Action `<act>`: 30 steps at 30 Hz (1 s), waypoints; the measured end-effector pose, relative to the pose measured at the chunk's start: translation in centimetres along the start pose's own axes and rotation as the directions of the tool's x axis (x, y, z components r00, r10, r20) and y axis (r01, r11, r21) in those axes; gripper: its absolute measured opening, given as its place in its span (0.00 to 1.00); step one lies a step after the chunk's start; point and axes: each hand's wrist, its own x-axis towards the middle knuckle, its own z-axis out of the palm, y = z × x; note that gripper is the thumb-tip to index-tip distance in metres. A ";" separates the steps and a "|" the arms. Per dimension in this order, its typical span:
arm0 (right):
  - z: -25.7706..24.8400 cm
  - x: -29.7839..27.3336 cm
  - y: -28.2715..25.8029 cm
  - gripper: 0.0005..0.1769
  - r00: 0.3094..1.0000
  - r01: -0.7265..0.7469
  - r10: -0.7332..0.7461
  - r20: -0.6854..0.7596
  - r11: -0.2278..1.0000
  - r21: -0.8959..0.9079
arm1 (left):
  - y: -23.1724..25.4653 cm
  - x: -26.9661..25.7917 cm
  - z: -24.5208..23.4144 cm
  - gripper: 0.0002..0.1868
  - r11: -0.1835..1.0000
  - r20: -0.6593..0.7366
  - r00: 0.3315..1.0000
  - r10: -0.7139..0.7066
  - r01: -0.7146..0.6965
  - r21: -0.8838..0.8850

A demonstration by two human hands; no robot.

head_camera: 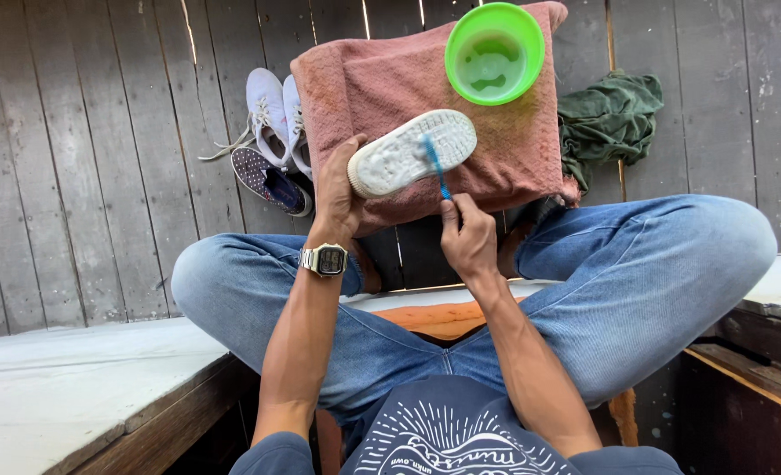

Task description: The person scrubs the white sole of a sneaker using a blue toothbrush. The shoe is held against a pink towel on a wooden bench, and a green bowl of water is nearby. The person repeatedly brushes the sole's treads and surface.

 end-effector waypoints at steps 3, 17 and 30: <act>-0.3 0.6 1.3 0.14 1.000 0.023 -0.023 -0.017 1.000 -0.002 | 0.4 0.1 0.0 0.16 1.000 0.006 1.000 0.005 -0.005 0.022; 0.3 2.0 4.1 0.14 0.990 -0.108 0.105 -0.095 0.994 -0.025 | 1.0 -0.3 0.4 0.17 0.994 0.011 0.997 0.073 -0.073 0.076; 1.8 0.5 3.4 0.14 0.998 0.031 -0.024 0.052 0.991 -0.128 | -2.0 3.2 -3.1 0.20 1.000 -0.088 0.996 -0.030 0.031 0.002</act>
